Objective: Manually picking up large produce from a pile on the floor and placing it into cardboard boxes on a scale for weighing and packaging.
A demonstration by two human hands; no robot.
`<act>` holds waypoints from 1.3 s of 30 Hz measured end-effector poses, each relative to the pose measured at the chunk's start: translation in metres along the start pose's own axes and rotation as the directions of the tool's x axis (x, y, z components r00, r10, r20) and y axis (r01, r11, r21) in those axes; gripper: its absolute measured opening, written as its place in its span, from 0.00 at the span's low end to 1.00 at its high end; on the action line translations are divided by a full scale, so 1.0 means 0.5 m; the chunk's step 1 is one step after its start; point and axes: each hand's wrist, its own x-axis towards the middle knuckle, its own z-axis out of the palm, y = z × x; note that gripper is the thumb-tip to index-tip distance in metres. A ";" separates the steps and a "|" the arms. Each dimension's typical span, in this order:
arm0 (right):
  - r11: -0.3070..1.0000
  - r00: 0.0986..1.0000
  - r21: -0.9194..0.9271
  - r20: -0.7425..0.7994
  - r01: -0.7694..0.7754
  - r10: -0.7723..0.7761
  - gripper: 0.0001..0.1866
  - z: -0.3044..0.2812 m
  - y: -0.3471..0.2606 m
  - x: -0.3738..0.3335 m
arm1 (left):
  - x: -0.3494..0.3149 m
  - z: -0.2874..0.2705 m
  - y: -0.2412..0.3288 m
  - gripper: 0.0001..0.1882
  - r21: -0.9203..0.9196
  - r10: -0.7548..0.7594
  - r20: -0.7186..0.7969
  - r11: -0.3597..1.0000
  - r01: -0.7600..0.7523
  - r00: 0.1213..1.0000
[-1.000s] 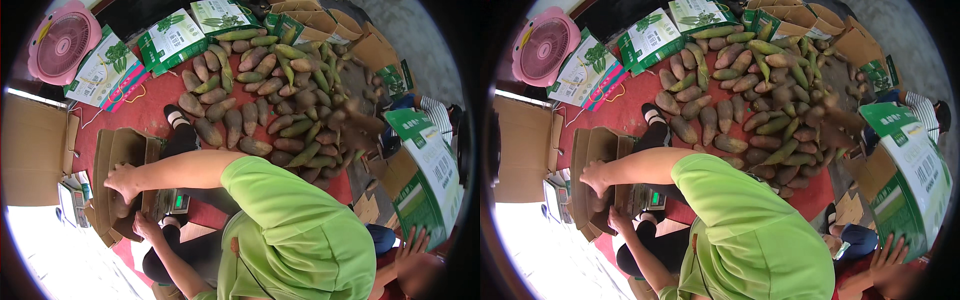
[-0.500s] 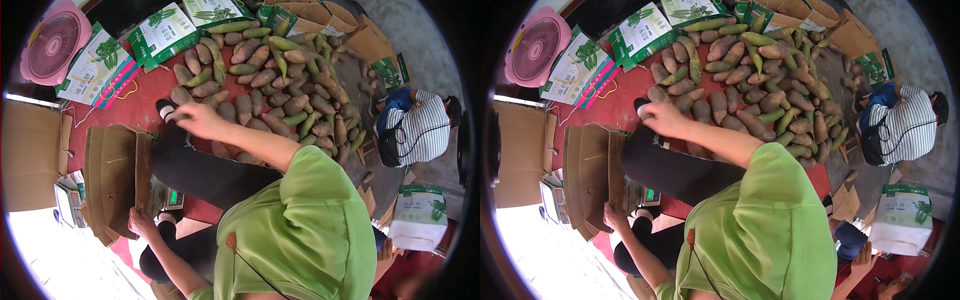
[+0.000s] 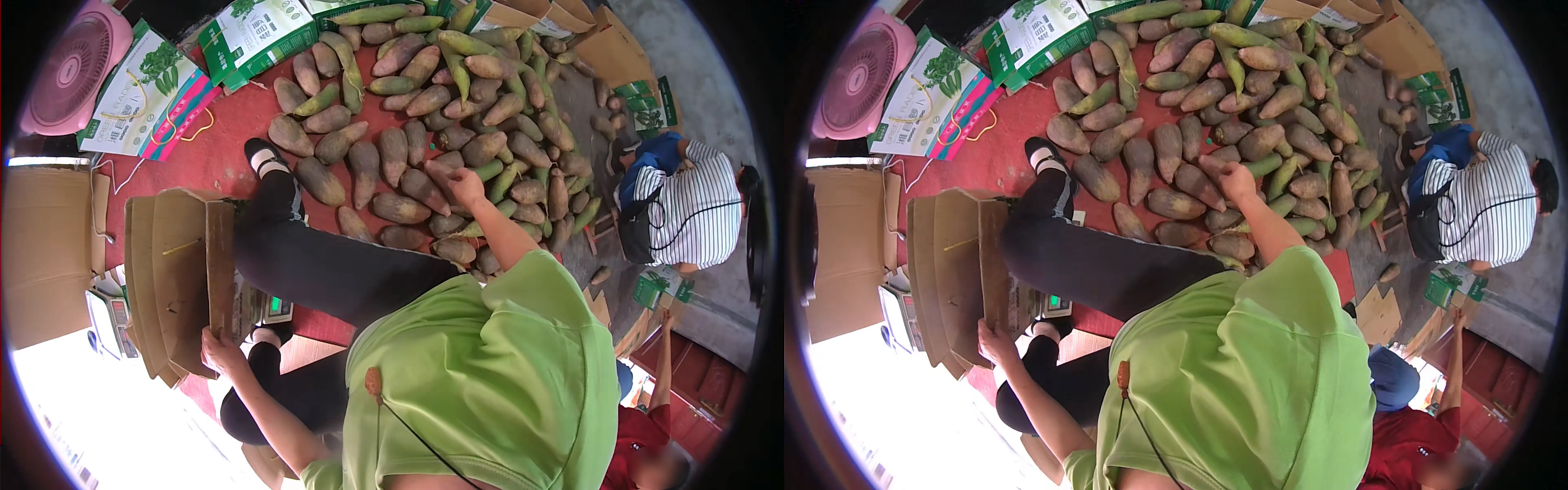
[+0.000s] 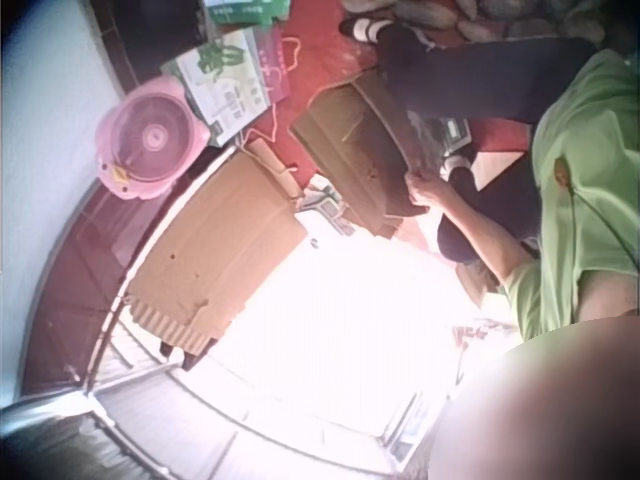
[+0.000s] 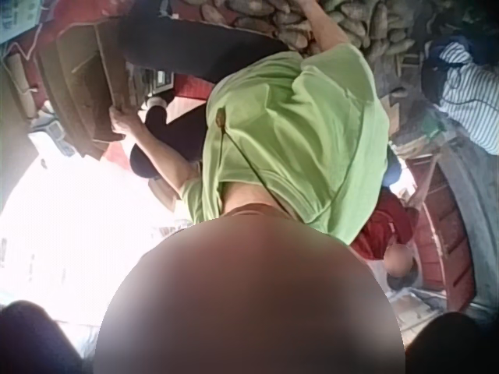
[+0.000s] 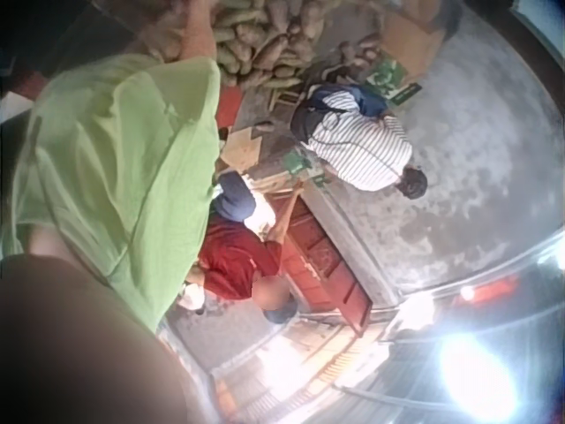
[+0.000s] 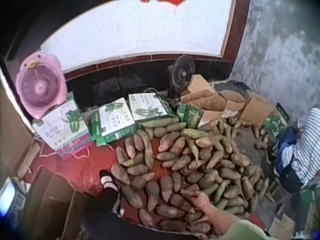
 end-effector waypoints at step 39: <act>0.865 0.882 -0.281 0.105 -0.416 0.459 0.45 -0.001 -0.012 -0.006 | -0.006 0.014 -0.030 0.15 0.080 -0.060 0.015 0.995 0.058 0.998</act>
